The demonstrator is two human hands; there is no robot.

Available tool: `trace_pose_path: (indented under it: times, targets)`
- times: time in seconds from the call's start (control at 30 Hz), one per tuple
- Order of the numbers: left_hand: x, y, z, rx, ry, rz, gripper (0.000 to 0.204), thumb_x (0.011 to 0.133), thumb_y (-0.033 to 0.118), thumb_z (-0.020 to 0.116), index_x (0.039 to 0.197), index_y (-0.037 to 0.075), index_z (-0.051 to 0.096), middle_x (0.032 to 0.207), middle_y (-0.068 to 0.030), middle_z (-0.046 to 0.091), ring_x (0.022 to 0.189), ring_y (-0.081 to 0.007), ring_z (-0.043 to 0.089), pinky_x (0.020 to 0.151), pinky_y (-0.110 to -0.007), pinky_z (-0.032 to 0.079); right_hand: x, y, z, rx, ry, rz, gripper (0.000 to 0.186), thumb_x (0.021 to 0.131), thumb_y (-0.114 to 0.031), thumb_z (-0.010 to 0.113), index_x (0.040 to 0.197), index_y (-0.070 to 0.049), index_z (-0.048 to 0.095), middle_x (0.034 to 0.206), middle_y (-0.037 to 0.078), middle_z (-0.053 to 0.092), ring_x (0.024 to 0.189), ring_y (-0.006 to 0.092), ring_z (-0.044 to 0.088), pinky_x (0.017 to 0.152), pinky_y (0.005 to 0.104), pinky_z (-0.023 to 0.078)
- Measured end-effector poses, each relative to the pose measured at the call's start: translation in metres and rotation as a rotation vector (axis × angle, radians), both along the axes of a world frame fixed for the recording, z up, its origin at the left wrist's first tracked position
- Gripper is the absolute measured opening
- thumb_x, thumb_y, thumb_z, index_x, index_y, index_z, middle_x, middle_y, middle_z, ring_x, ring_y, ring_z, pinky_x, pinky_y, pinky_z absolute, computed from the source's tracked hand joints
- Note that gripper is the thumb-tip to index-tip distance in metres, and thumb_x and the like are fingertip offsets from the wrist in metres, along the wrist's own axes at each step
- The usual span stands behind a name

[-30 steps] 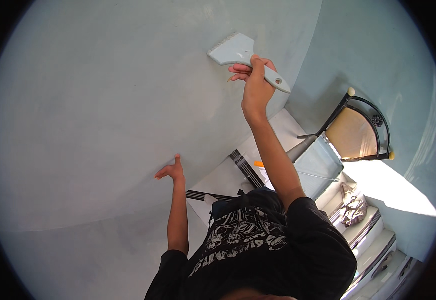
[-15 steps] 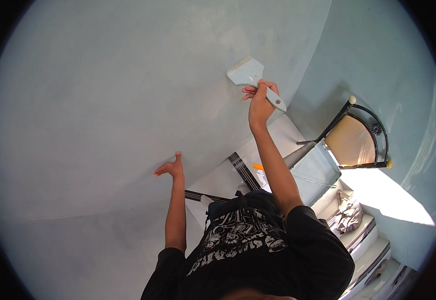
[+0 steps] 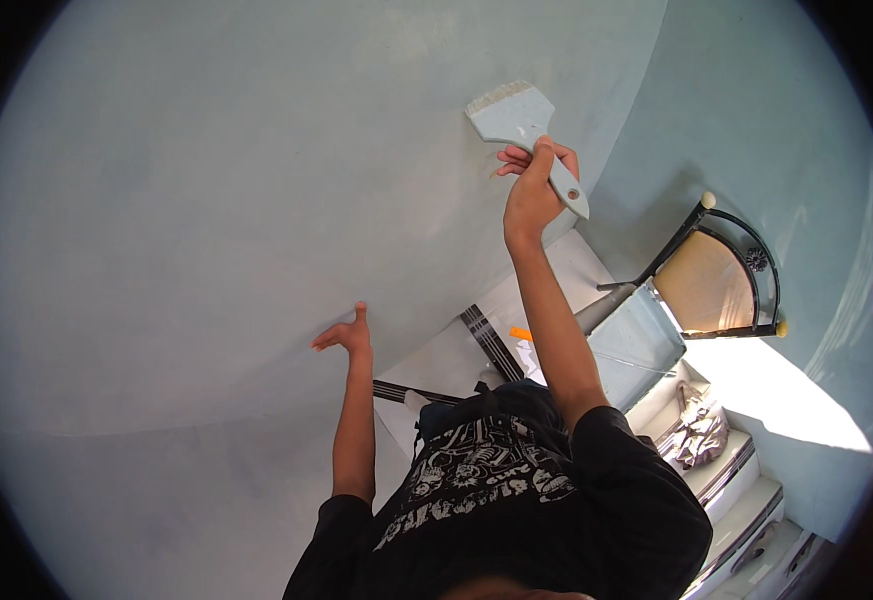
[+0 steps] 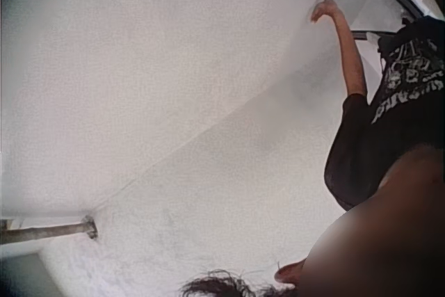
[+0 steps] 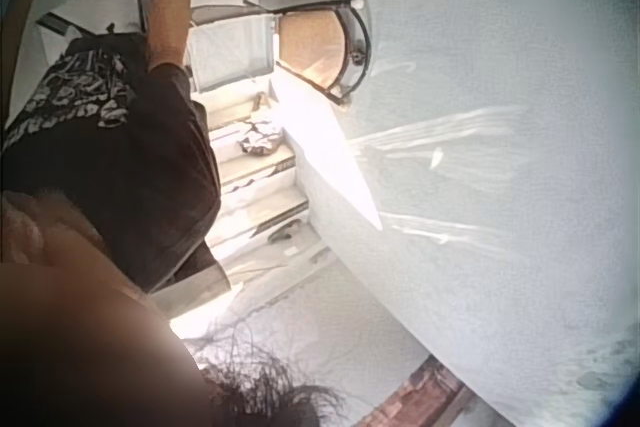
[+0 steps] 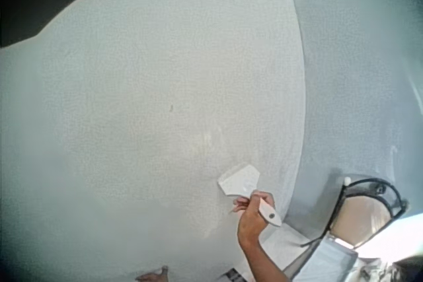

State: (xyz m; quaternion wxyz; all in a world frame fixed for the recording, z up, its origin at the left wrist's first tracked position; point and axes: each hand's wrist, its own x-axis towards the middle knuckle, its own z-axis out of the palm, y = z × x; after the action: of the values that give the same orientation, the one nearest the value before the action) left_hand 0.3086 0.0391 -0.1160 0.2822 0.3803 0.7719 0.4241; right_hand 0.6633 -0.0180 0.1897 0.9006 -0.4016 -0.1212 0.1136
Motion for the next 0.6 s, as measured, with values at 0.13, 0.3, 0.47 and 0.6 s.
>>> trace_pose_path:
  times: [0.13,0.3,0.47,0.6]
  targets:
    - [-0.003,0.006,-0.005,0.02,0.032,-0.018,0.182,0.053,0.073,0.092,0.136,-0.01,-0.048,0.154,-0.0404,-0.037,0.15,-0.048,-0.029,0.125,-0.055,-0.005,-0.003,0.012,-0.01,0.037,-0.021,0.021,0.019,0.103,-0.015,0.057,0.093,0.002,0.052,0.077,0.014,0.066,0.063,0.0192,0.068,0.051,0.0295,0.054]
    - [0.016,0.0,0.007,0.022,-0.078,-0.093,0.18,0.057,0.069,0.093,0.134,-0.011,-0.049,0.149,-0.0381,-0.045,0.145,-0.0485,-0.039,0.122,-0.058,-0.013,0.013,-0.003,-0.014,-0.032,-0.063,0.002,0.019,0.103,-0.014,0.058,0.095,0.002,0.052,0.076,0.013,0.066,0.063,0.0188,0.068,0.053,0.0292,0.054]
    - [-0.007,-0.003,0.005,0.029,-0.026,-0.038,0.179,0.058,0.068,0.093,0.134,-0.011,-0.049,0.149,-0.0377,-0.046,0.145,-0.0488,-0.039,0.123,-0.058,-0.012,-0.007,0.014,-0.01,0.055,-0.076,0.042,0.019,0.103,-0.014,0.057,0.094,0.002,0.052,0.077,0.013,0.065,0.064,0.0175,0.068,0.053,0.0286,0.055]
    - [0.009,0.002,0.01,0.007,-0.043,-0.067,0.178,0.06,0.068,0.092,0.134,-0.011,-0.049,0.149,-0.0376,-0.046,0.145,-0.0491,-0.038,0.123,-0.058,-0.012,0.012,0.005,-0.032,-0.025,-0.106,0.008,0.02,0.104,-0.015,0.058,0.093,0.001,0.052,0.079,0.014,0.067,0.064,0.0169,0.068,0.052,0.0278,0.054]
